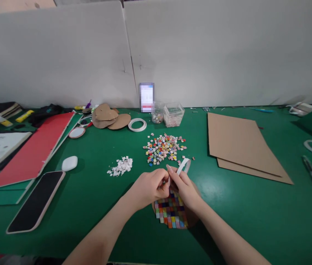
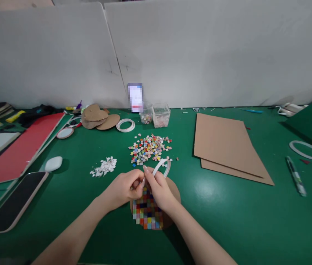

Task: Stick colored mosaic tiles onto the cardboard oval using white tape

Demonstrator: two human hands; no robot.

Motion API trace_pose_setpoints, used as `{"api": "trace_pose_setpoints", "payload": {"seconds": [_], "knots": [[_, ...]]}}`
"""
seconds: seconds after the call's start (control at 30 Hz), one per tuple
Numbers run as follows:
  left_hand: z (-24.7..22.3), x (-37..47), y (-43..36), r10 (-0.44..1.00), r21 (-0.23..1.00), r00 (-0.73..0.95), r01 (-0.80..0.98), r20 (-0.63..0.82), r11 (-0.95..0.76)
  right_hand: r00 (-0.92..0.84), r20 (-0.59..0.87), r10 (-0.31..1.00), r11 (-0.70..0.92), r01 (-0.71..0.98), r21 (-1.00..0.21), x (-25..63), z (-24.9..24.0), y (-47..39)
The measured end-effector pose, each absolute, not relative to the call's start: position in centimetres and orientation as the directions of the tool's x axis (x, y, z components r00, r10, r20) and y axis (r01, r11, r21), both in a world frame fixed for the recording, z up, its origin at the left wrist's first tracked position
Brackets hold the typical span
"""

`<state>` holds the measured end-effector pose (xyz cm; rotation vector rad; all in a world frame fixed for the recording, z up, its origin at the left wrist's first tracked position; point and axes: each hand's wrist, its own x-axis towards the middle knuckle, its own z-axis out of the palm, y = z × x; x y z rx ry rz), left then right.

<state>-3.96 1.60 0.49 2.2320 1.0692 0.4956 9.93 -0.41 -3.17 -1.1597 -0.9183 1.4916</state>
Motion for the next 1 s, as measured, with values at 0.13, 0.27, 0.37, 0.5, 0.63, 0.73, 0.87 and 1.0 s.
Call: {"api": "trace_pose_setpoints", "payload": {"seconds": [0.13, 0.27, 0.37, 0.5, 0.63, 0.73, 0.87, 1.0], "knots": [[0.72, -4.12, 1.62, 0.792, 0.664, 0.607, 0.569, 0.059, -0.486, -0.080, -0.251, 0.965, -0.264, -0.272, -0.925, 9.83, -3.15, -0.45], [0.81, -4.32, 1.58, 0.783, 0.672, 0.620, 0.564, 0.040, -0.481, -0.059, -0.277, 0.959, -0.282, -0.290, -0.915, 9.73, -3.05, -0.53], [0.86, -4.38, 1.54, 0.777, 0.679, 0.629, 0.561, 0.022, -0.474, -0.039, -0.273, 0.961, -0.274, -0.270, -0.923, 9.74, -2.88, -0.56], [0.85, -4.26, 1.56, 0.779, 0.668, 0.627, 0.570, 0.022, -0.478, -0.013, -0.242, 0.970, -0.240, -0.194, -0.951, 9.84, -2.67, -0.60], [0.68, -4.16, 1.65, 0.778, 0.635, 0.628, 0.590, 0.026, -0.498, 0.003, -0.202, 0.979, -0.200, -0.129, -0.971, 9.98, -2.91, -0.64], [0.55, -4.20, 1.66, 0.777, 0.615, 0.629, 0.599, 0.033, -0.512, -0.006, -0.161, 0.987, -0.161, -0.082, -0.984, 10.07, -3.20, -0.60], [0.44, -4.18, 1.58, 0.790, 0.594, 0.612, 0.623, 0.036, -0.509, -0.049, -0.111, 0.993, -0.113, -0.034, -0.993, 10.10, -3.27, -0.41], [0.33, -4.08, 1.62, 0.786, 0.587, 0.617, 0.623, 0.039, -0.517, -0.145, -0.094, 0.985, -0.105, -0.073, -0.992, 10.04, -3.15, -0.18]]}}
